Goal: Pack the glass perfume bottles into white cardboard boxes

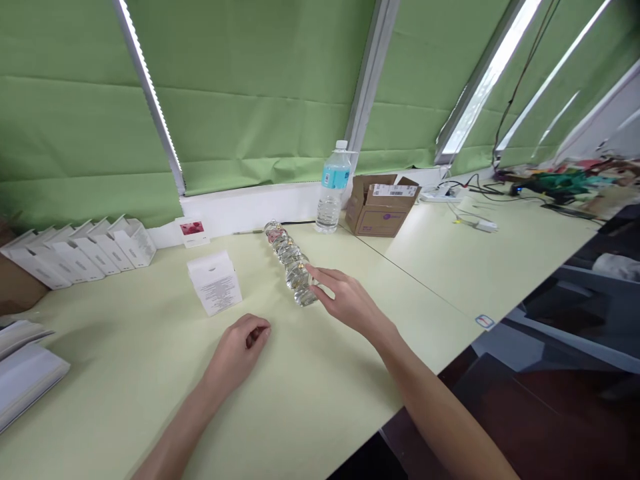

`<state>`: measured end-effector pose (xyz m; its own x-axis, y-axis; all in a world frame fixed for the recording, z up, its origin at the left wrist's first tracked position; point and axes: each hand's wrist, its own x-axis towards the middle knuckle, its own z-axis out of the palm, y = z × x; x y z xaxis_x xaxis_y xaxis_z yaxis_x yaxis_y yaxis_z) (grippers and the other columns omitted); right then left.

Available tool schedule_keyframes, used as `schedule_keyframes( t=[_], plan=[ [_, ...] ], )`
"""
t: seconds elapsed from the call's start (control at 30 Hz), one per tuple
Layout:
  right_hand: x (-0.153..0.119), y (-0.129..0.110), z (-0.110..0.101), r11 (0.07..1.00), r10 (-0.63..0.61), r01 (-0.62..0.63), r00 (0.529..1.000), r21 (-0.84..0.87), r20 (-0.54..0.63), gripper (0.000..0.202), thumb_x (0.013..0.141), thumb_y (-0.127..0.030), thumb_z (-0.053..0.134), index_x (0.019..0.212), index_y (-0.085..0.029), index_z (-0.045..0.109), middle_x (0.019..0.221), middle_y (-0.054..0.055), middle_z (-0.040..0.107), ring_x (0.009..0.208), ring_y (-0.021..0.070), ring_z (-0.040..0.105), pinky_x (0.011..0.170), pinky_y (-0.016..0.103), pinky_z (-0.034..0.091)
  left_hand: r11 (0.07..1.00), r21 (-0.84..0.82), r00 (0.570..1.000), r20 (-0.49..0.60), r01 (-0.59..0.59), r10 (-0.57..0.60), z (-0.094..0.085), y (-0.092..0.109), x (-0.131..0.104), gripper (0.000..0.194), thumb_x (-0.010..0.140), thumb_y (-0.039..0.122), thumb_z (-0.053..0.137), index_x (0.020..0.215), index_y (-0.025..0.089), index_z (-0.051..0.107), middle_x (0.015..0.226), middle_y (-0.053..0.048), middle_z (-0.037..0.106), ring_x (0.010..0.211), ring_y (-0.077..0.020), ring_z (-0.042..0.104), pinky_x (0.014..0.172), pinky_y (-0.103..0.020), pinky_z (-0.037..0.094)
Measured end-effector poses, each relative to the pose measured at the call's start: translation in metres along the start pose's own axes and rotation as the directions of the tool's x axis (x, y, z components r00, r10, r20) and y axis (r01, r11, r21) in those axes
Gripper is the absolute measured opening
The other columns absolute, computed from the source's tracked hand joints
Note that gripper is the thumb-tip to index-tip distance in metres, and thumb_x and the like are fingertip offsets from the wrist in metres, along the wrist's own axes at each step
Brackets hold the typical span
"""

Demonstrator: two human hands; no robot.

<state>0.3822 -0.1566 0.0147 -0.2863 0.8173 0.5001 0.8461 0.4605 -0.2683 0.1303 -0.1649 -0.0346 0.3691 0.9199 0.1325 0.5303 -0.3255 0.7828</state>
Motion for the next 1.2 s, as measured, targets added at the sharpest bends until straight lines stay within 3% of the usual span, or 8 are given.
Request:
schedule_keyframes(
  t=[0.33,0.73,0.83,0.97,1.1,1.2],
  plan=[
    [0.002,0.006,0.008,0.998,0.044,-0.043,0.999,0.044,-0.014,0.039,0.095,-0.024,0.041,0.132,-0.029,0.052,0.108,0.004,0.069,0.095,0.0197,0.064,0.083,0.029,0.047,0.999,0.036,1.0,0.016,-0.001,0.0,-0.001,0.001,0.0,0.021,0.087,0.035,0.045,0.088,0.023,0.062,0.09,-0.002,0.063,0.07,-0.0144,0.055,0.064,-0.027,0.044],
    [0.004,0.004,0.015,0.991,0.13,-0.13,0.99,-0.004,-0.058,0.031,0.091,-0.029,0.049,0.119,-0.028,0.063,0.099,0.004,0.072,0.084,0.0191,0.064,0.074,0.029,0.047,1.0,0.02,1.0,0.019,0.004,-0.004,-0.001,0.002,-0.001,0.02,0.088,0.035,0.044,0.088,0.023,0.061,0.092,-0.002,0.062,0.072,-0.0149,0.055,0.066,-0.028,0.044],
    [0.003,0.004,0.015,0.991,0.131,-0.131,0.99,0.017,-0.041,0.033,0.091,-0.03,0.049,0.123,-0.028,0.06,0.099,0.003,0.071,0.088,0.0195,0.062,0.076,0.029,0.046,1.0,0.022,1.0,0.015,-0.007,0.007,0.0,0.0,0.0,0.02,0.088,0.034,0.045,0.088,0.023,0.062,0.091,-0.001,0.062,0.072,-0.0147,0.055,0.065,-0.028,0.044],
    [0.002,0.002,0.015,0.981,0.195,-0.194,0.981,0.03,-0.025,0.05,0.084,-0.04,0.058,0.132,-0.027,0.047,0.103,0.005,0.067,0.095,0.0229,0.057,0.075,0.032,0.045,1.0,0.015,1.0,0.005,-0.019,0.019,0.001,-0.003,0.0,0.019,0.089,0.033,0.045,0.088,0.024,0.062,0.091,-0.001,0.062,0.072,-0.014,0.055,0.065,-0.028,0.044],
    [0.003,0.005,0.016,0.967,0.251,-0.254,0.964,0.018,0.088,0.035,0.08,-0.047,0.061,0.103,-0.022,0.058,0.096,0.005,0.064,0.085,0.0218,0.057,0.066,0.029,0.041,0.999,0.003,0.999,0.0,-0.035,0.035,0.002,-0.004,0.0,0.018,0.089,0.032,0.045,0.088,0.024,0.062,0.091,-0.001,0.062,0.072,-0.0134,0.055,0.065,-0.027,0.044],
    [0.004,0.01,0.015,0.961,0.268,-0.277,0.949,0.03,0.164,0.028,0.08,-0.048,0.059,0.085,-0.02,0.055,0.085,0.004,0.062,0.07,0.0171,0.055,0.057,0.026,0.036,0.998,-0.001,0.998,-0.008,-0.055,0.055,0.002,-0.003,-0.001,0.018,0.09,0.031,0.045,0.087,0.023,0.062,0.09,-0.001,0.062,0.072,-0.013,0.055,0.065,-0.027,0.044]
  ],
)
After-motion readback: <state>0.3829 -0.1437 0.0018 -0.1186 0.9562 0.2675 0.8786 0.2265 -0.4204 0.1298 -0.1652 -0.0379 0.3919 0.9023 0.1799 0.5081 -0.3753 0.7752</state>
